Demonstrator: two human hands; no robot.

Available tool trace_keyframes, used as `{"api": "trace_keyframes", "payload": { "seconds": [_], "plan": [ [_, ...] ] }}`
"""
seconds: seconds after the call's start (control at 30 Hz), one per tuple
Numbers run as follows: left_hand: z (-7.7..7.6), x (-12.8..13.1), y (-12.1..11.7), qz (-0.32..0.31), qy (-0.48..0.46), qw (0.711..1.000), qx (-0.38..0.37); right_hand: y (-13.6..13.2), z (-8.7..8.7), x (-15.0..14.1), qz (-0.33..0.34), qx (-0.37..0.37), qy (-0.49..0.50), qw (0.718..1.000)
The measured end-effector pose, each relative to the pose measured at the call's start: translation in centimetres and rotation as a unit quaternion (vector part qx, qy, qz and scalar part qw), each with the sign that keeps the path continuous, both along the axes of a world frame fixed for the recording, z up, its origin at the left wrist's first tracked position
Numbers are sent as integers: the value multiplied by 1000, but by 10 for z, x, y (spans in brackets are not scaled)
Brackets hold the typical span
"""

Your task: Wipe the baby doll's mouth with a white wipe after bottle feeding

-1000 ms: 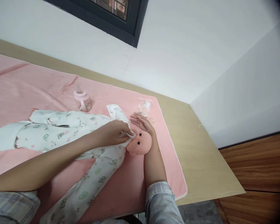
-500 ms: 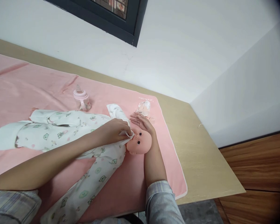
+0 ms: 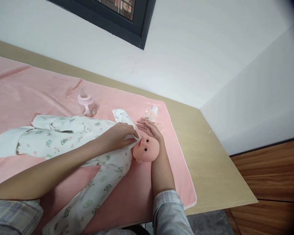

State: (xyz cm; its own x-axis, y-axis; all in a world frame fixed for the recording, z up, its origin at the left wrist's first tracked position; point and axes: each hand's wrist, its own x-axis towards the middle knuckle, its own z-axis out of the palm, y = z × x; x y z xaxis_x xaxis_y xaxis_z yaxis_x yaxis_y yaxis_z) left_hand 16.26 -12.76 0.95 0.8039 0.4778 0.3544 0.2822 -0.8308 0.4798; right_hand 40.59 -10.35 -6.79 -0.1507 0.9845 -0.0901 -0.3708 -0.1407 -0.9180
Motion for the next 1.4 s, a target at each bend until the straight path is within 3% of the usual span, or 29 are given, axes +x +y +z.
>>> {"api": "trace_keyframes", "payload": {
  "seconds": [0.3, 0.63, 0.83, 0.97, 1.2, 1.4],
  "plan": [
    [3, 4, 0, 10, 35, 999, 24, 0, 1, 0, 0, 2, 5, 1000],
    [0, 6, -1, 3, -22, 999, 31, -1, 2, 0, -1, 6, -6, 1000],
    [-5, 7, -5, 38, -70, 997, 7, 1, 2, -2, -4, 3, -16, 1000],
    [-6, 5, -10, 13, -101, 994, -48, 3, 0, -2, -9, -6, -27, 1000],
    [1, 4, -15, -16, -39, 996, -77, -1, 0, -2, -20, -14, -38, 999],
    [-1, 7, -16, 4, -26, 997, -71, 2, 1, -2, -23, -27, -39, 999]
  ]
}}
